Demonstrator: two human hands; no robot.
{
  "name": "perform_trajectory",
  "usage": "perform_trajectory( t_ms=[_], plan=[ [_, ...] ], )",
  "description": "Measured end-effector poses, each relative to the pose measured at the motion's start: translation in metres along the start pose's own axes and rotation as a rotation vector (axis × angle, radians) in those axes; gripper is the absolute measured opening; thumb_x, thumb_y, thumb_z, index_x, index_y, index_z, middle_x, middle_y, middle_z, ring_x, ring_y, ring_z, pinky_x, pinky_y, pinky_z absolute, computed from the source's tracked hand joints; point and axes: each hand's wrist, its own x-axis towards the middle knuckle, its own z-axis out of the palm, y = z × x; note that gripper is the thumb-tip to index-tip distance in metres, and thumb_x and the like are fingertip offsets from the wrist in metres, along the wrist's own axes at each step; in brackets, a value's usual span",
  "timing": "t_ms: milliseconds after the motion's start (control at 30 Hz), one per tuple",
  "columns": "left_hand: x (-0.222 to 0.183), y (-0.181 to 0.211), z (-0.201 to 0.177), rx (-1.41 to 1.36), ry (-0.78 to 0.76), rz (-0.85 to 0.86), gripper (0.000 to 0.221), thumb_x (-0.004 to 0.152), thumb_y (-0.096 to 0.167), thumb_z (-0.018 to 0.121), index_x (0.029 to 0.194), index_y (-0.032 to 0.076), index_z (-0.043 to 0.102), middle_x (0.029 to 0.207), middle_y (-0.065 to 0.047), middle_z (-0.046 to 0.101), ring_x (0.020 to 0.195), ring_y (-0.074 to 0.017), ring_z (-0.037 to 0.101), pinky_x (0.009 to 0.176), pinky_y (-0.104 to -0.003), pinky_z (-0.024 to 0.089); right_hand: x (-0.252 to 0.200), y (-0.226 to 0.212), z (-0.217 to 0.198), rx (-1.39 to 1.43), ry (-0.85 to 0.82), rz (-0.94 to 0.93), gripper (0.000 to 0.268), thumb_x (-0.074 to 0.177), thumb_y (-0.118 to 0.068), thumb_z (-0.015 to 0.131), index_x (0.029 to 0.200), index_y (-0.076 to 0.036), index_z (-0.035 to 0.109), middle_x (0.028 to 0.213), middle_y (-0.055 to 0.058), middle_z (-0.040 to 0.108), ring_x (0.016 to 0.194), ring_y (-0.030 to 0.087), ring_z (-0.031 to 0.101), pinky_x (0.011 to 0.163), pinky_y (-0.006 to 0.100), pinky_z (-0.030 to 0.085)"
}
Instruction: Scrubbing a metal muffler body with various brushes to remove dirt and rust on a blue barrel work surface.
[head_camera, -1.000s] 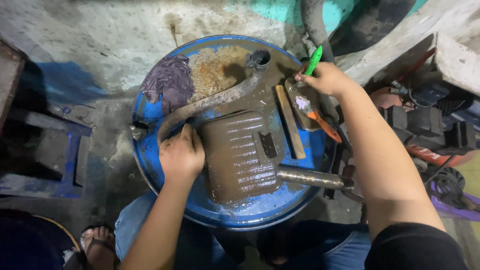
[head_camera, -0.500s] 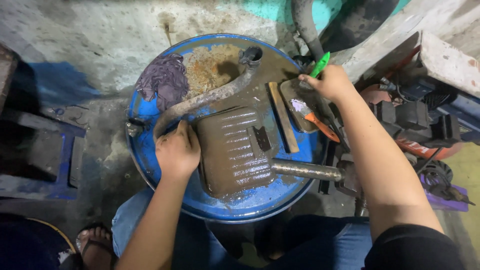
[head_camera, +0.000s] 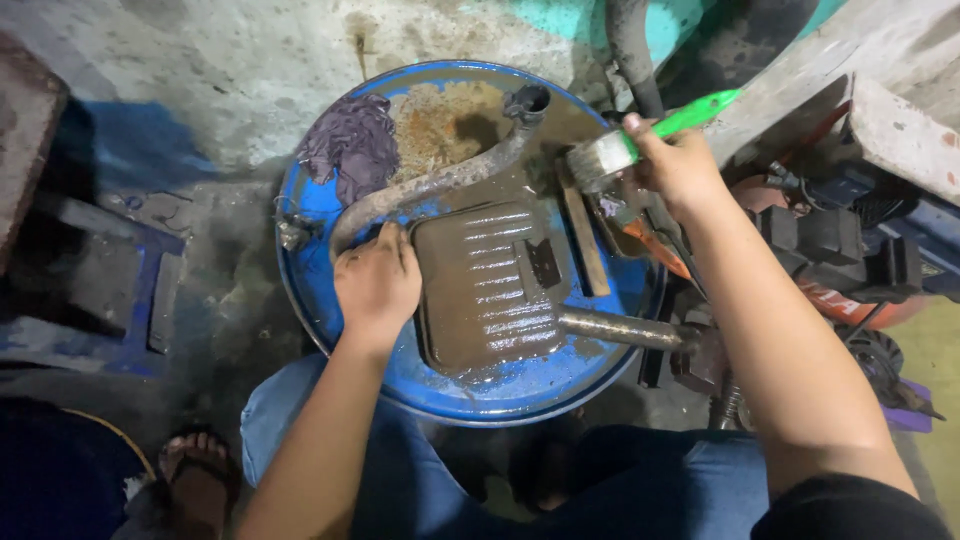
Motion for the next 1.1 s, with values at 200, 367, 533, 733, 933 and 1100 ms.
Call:
perform_trajectory(
  t_ms=[200,367,533,733,933,1100],
  plan=[
    [-0.007,-0.004,0.020,0.034,0.003,-0.012,0.033,0.116,0.044,0.062,0.124,0.023,0.086,0.078,-0.001,0.083,0.074,-0.0251,0.086,0.093,-0.045,0.068,-0.109,-0.141,0.084,-0.071,-0.409,-0.126,0.046,0.113,-0.030,0.090,0.150,-0.002,0.085,0.124,0.023,0.086,0.099,0.024,0.082,0.080,0.037,0.078],
    [-0.007,0.001,0.023,-0.041,0.002,-0.072,0.032,0.115,0.044,0.060,0.118,0.024,0.084,0.084,-0.002,0.087,0.081,-0.0285,0.089,0.098,-0.047,0.067,-0.104,-0.143,0.114,-0.348,-0.514,-0.384,0.037,0.106,-0.030,0.097,0.135,-0.007,0.093,0.122,0.026,0.091,0.102,0.041,0.087,0.088,0.054,0.073],
    [-0.004,0.005,0.019,-0.060,0.024,-0.084,0.030,0.112,0.041,0.061,0.116,0.024,0.085,0.079,-0.004,0.085,0.077,-0.0307,0.088,0.093,-0.047,0.067,-0.097,-0.128,0.111,-0.627,-0.378,-0.601,0.028,0.109,-0.028,0.094,0.135,-0.018,0.095,0.121,0.013,0.094,0.118,0.046,0.088,0.103,0.060,0.069],
    [-0.007,0.004,0.021,-0.080,0.019,-0.084,0.032,0.113,0.040,0.062,0.119,0.022,0.088,0.081,-0.005,0.086,0.078,-0.0308,0.088,0.091,-0.048,0.066,-0.179,-0.152,0.128,-0.677,-0.542,-0.732,0.027,0.106,-0.018,0.093,0.130,-0.005,0.094,0.119,0.024,0.094,0.108,0.050,0.090,0.094,0.064,0.071],
    [0.003,-0.001,0.022,-0.137,-0.126,-0.121,0.035,0.114,0.040,0.060,0.128,0.021,0.086,0.089,-0.006,0.089,0.087,-0.0343,0.091,0.095,-0.052,0.066,-0.198,-0.153,0.112,-0.709,-0.689,-0.757,0.025,0.109,-0.040,0.093,0.126,-0.022,0.095,0.111,0.013,0.096,0.098,0.042,0.092,0.084,0.052,0.074],
    [0.007,0.001,0.011,-0.195,-0.238,-0.169,0.037,0.116,0.041,0.058,0.128,0.021,0.086,0.090,-0.010,0.090,0.091,-0.0410,0.091,0.095,-0.059,0.066,-0.170,-0.178,0.115,-0.588,-0.843,-0.685,0.024,0.111,-0.029,0.088,0.124,-0.010,0.096,0.115,0.024,0.095,0.102,0.050,0.092,0.086,0.062,0.073]
  ],
)
